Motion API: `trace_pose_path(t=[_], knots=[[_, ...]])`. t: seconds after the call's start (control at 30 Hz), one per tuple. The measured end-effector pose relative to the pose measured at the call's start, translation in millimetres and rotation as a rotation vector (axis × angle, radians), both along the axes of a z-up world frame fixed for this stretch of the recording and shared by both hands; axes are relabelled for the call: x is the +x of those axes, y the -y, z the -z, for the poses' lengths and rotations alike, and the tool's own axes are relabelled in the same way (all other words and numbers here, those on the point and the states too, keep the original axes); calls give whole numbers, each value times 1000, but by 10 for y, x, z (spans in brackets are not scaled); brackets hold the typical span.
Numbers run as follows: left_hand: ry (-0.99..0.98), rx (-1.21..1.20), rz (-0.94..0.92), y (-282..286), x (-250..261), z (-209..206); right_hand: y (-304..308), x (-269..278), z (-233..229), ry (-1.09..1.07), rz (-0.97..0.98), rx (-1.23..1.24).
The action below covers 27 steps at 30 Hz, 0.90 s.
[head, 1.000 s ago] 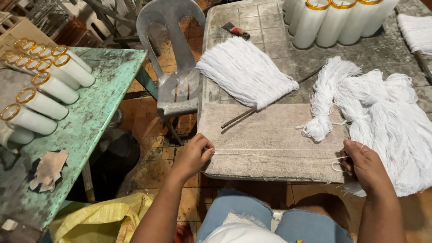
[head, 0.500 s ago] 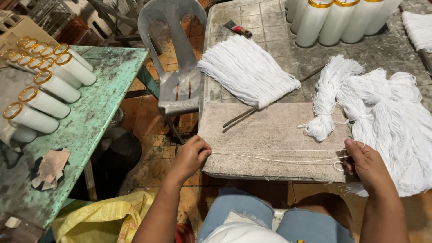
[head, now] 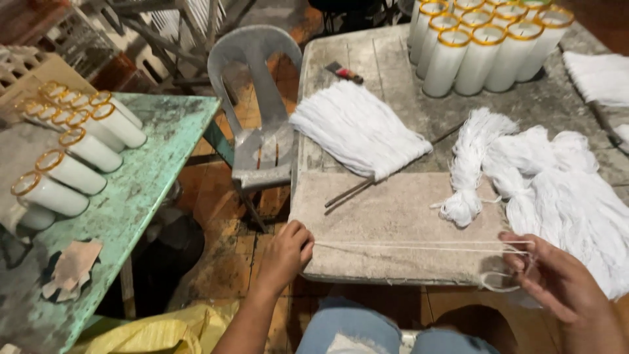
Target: Tying bundles of cotton wicks onto a metal rod in preparation for wax dipping.
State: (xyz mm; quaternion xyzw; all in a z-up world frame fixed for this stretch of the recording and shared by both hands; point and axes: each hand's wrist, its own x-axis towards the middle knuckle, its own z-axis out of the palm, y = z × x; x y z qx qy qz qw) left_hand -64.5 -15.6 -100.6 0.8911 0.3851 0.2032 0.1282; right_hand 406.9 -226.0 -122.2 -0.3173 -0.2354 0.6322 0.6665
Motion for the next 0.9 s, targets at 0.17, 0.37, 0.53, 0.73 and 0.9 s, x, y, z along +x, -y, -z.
trace_pose_path(t=[0.17,0.37,0.53,0.73,0.9], knots=[[-32,-111,-59,-14,3,20,74,-186,-470,1257,513,-239],[-269,-328,-204,152,222,-553,21,-500,-460,1457,566,-184],[489,-756,146,713,1020,-936,-344,-1588,-873,913,272,-422],[779,-1136,459,765,1504,-453,-434,-1526,-619,1590,389,226],[771,-1344,294,671,1489,-472,-436,-1432,-757,1382,449,379]])
